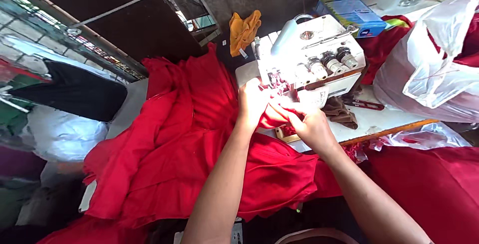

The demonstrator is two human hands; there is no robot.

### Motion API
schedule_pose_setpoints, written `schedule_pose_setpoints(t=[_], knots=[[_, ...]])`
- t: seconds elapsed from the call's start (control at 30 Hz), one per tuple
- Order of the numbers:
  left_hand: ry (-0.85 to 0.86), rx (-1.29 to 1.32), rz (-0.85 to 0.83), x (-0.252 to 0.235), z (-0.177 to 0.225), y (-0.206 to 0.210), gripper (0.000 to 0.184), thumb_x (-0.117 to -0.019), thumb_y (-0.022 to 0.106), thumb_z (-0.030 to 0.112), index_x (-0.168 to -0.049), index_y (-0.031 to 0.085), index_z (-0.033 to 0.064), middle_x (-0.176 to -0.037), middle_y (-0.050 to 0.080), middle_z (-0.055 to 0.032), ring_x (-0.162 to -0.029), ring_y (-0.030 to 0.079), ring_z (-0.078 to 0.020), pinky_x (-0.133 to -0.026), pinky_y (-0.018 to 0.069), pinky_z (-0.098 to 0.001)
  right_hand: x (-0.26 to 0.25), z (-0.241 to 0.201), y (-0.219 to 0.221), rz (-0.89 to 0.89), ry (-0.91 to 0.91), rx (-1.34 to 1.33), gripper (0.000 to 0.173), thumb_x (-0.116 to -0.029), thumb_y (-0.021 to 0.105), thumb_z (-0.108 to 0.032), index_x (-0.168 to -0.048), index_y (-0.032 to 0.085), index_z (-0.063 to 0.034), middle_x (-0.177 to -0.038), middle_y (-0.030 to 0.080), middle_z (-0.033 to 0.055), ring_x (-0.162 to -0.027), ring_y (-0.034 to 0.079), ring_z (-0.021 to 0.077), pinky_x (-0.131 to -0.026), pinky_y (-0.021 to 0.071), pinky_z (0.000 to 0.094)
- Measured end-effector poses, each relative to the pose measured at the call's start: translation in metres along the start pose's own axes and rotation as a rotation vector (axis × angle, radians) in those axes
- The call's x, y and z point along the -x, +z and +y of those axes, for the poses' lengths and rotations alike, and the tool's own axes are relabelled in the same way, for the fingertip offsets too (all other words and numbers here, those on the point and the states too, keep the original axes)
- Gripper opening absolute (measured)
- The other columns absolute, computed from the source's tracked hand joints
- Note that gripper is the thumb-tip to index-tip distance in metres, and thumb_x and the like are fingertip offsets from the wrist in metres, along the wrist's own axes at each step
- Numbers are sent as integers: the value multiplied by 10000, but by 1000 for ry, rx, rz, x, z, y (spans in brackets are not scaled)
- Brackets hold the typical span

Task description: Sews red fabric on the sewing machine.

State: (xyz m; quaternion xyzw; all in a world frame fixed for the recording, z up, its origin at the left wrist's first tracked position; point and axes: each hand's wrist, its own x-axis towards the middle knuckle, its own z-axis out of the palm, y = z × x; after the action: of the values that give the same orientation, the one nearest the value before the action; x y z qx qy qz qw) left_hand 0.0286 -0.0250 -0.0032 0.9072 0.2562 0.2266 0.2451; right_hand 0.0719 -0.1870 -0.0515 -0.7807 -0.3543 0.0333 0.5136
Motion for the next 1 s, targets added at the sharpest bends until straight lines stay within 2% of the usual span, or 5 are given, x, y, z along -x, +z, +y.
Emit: schedule_pose_setpoints(t=[0.37,0.53,0.63,0.83,1.0], knots=[[181,159,-212,18,-24,-24,148,-964,645,90,-1100,697,69,-978,710,-60,-864,670,-131,-798,560,-382,0,-1,-18,-330,37,-156,194,-916,660,-194,-931,740,-18,-888,666,86,-852,632,147,-806,516,344],[397,-76,-277,13,-37,-39,267,-954,548,106,-1160,716,136,-1122,721,2,-1110,592,-234,-977,419,-504,-7,-7,-16,-216,-146,-79,265,-885,753,-289,-925,746,-27,-1075,624,150,-1131,536,342,-1009,394,557],[483,-256,-346,8,-43,-47,258,-955,573,99,-1153,734,140,-1119,710,-12,-1136,559,-305,-928,421,-546,-18,-9,-18,-299,-99,-251,163,-948,705,-212,-961,695,-50,-946,680,48,-896,647,108,-833,542,324],[700,-556,-513,-17,-11,-67,168,-977,568,-25,-1014,732,-15,-1021,661,-165,-1052,625,-343,-935,509,-442,-30,-12,-36,-381,74,-65,211,-986,667,-220,-955,754,-31,-908,694,82,-836,644,139,-817,532,367],[572,-781,-688,-20,24,-76,225,-993,554,-34,-1112,739,15,-1118,658,-160,-1103,627,-324,-984,506,-426,-32,-23,-41,-322,228,-540,64,-948,700,-52,-931,736,-1,-801,712,37,-687,664,63,-676,570,224]])
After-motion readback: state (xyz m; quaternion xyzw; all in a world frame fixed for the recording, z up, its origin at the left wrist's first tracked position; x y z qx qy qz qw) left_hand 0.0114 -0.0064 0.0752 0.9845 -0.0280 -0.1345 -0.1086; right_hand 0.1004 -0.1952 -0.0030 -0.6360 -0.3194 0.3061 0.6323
